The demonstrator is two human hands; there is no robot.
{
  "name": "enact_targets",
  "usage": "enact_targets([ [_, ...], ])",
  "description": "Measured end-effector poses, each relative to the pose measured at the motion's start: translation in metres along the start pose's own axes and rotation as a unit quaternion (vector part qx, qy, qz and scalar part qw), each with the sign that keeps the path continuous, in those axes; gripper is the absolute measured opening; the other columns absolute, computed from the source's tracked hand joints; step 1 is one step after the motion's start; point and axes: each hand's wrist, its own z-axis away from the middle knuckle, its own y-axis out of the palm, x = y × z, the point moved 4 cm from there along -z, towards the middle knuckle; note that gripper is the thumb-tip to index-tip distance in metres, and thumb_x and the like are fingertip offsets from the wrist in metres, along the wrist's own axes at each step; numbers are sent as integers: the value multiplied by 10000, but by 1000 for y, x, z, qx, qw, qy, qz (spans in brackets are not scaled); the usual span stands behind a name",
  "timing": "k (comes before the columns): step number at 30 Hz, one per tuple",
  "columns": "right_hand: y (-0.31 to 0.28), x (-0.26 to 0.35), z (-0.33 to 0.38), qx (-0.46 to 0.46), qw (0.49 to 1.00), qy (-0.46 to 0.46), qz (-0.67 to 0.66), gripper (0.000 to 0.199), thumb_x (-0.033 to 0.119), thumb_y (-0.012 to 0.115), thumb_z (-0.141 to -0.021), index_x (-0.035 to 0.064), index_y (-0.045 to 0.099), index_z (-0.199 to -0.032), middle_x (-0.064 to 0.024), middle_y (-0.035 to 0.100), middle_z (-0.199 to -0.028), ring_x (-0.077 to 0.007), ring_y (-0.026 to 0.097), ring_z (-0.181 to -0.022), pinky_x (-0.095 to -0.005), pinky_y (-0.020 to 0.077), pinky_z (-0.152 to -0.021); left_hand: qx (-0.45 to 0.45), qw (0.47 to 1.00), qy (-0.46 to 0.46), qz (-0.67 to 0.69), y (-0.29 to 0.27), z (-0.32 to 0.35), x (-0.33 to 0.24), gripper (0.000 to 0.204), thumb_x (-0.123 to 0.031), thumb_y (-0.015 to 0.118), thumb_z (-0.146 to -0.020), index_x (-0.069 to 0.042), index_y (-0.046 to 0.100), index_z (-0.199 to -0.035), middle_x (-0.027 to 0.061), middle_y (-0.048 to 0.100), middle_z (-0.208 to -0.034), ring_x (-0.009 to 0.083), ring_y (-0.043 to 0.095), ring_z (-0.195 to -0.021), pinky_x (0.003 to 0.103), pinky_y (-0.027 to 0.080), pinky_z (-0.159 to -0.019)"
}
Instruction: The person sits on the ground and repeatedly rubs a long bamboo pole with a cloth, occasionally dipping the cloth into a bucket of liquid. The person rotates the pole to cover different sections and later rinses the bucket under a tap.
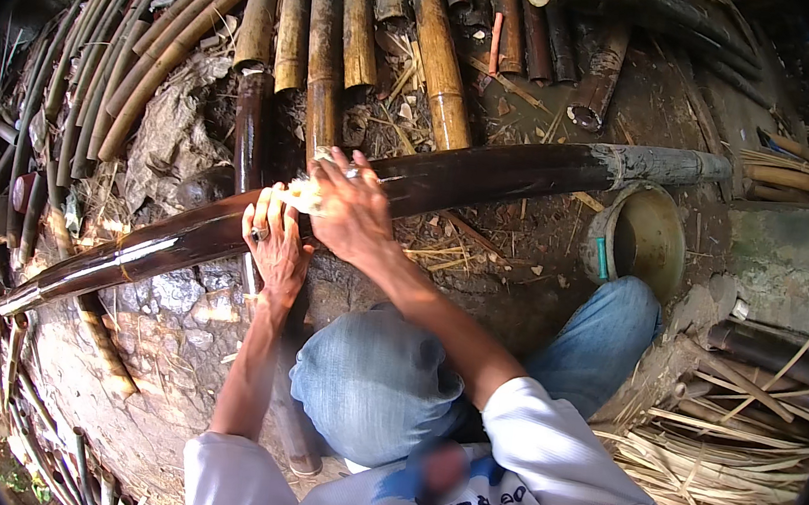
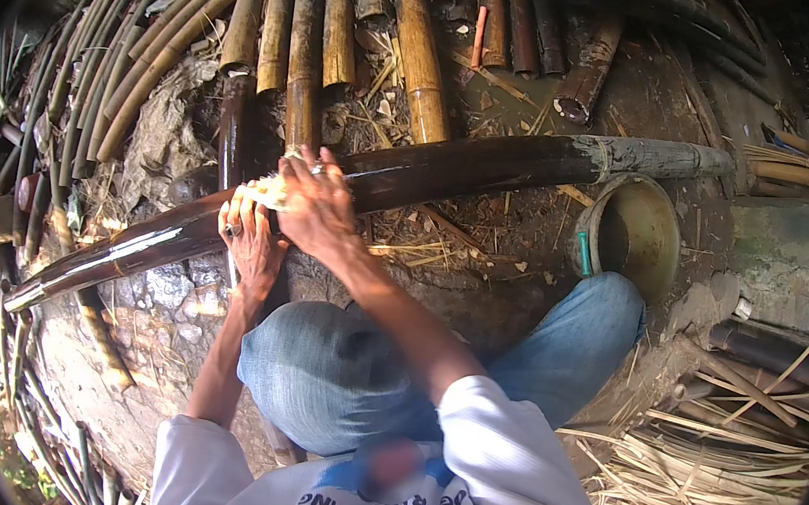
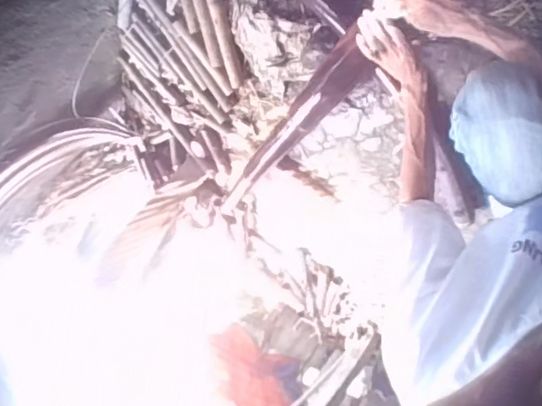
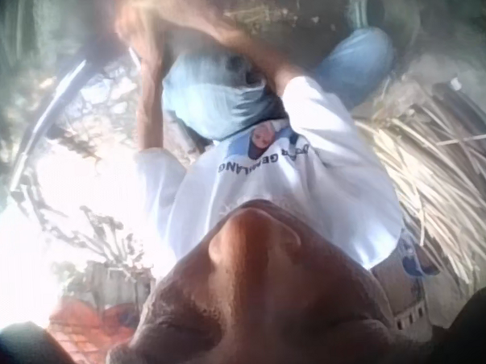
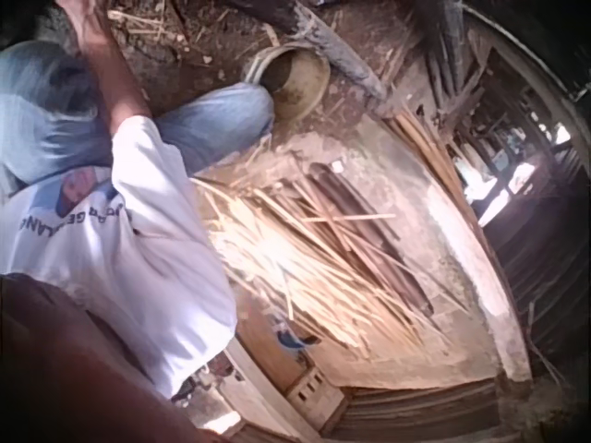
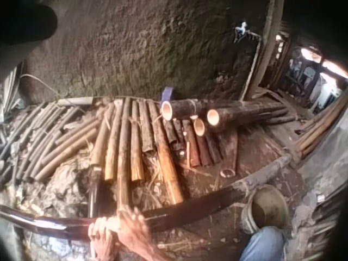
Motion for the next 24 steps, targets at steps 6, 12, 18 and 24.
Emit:
enact_targets([
  [6, -170, -221, 20, 160, 843, 508, 69, 465, 419, 595, -940, 30, 659, -1185, -188, 703, -1147, -340, 641, -1150, -541, 441, -1004, 168, 980, 101, 37, -31, -54, 56, 1138, -504, 944, -497, -57, 492, -1441, 147, 597, -1291, 329, 558, -1201, 489, 365, -1093],
  [12, -91, -114, -9, 196, 917, 312, 156, 483, 505, 656, -848, 53, 746, -992, -198, 714, -947, -324, 700, -850, -462, 523, -850, 155, 984, 74, 54, -16, -37, 59, 1079, -456, 929, -528, -40, 492, -1422, 141, 584, -1304, 330, 549, -1211, 494, 406, -1055],
  [18, -11, -21, 2, 170, 975, 143, -6, 445, 399, 553, -957, 57, 634, -1231, -200, 639, -1213, -349, 604, -1175, -515, 444, -1087, 85, 992, 80, 42, -23, -10, 50, 1129, -363, 942, -535, -68, 430, -1497, 134, 499, -1442, 336, 457, -1346, 500, 302, -1177],
  [24, -216, -222, 12, 52, 876, 436, 200, 517, 500, 544, -977, 30, 749, -1037, -227, 730, -981, -377, 673, -1060, -577, 485, -931, 35, 994, 71, 68, -18, -3, 48, 1103, -327, 946, -512, -68, 468, -1471, 132, 527, -1413, 322, 481, -1327, 505, 323, -1165],
])
